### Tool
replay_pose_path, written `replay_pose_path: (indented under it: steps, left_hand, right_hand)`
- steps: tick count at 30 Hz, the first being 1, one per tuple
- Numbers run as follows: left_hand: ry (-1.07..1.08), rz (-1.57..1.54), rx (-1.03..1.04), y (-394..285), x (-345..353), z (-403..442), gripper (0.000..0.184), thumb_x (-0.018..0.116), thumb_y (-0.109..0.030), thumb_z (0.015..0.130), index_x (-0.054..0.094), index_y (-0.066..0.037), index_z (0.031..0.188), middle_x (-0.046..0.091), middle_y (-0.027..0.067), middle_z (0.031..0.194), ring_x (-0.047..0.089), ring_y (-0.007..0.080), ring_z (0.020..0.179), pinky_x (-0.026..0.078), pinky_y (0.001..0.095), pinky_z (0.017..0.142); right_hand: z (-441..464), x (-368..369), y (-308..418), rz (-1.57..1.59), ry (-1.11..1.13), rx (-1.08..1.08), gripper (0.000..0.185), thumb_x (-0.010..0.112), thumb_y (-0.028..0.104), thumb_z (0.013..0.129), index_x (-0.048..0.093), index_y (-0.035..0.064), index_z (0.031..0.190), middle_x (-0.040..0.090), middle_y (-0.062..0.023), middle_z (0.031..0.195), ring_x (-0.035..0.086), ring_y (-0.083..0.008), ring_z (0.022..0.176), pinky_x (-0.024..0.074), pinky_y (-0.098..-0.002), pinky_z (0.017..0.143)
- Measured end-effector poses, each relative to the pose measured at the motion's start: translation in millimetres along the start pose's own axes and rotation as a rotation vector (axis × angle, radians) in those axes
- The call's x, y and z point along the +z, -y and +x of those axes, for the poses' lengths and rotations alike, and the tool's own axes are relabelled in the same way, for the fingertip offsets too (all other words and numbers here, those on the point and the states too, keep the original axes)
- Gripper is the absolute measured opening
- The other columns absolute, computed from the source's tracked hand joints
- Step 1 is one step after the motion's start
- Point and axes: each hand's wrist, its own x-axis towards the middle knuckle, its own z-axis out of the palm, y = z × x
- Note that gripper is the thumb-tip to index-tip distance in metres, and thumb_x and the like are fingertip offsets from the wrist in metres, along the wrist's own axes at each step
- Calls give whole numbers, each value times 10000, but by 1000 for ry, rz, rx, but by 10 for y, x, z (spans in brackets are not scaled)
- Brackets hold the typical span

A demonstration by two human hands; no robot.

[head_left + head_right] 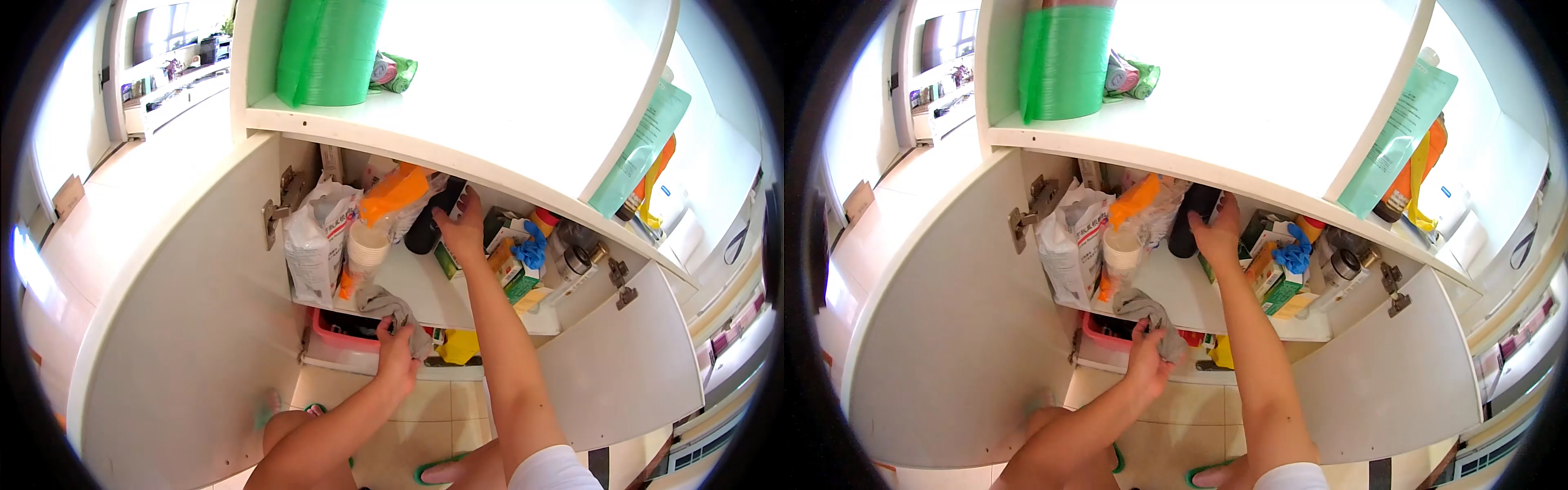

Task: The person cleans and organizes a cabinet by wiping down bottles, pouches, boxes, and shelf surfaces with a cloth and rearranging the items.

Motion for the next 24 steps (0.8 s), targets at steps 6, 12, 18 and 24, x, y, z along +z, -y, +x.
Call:
replay_pose_path:
  steps: [6,12,18,24]
  left_hand:
    - [37,-36,19,31,-28,26,510,547,-117,887,304,-222,1322,474,63,1228,525,234,1049,488,447,812]
    - [67,-35,-29,-52,19,-79,602,572,-146,861,274,-252,1373,395,29,1332,451,187,1120,423,389,831]
    - [-1,134,210,128,-4,18,645,538,-101,873,223,-247,1417,405,44,1317,446,191,1135,444,380,847]
    - [93,242,336,105,-15,-114,559,526,-48,872,299,-224,1352,403,29,1259,427,154,1062,417,315,818]
  right_hand:
    - [251,232,-40,-76,-7,84,729,808,312,675,448,-68,1181,616,-235,1108,613,-347,1036,485,-385,875]
    - [65,-47,295,-27,45,146,700,796,244,666,445,-64,1187,611,-262,1102,600,-394,1034,488,-416,880]
    - [-196,-377,368,101,-28,90,670,808,261,664,478,-58,1153,621,-233,1068,615,-336,1004,487,-368,857]
    - [-633,-980,603,477,11,140,676,804,147,687,426,-10,1224,584,-122,1104,599,-207,986,484,-333,861]
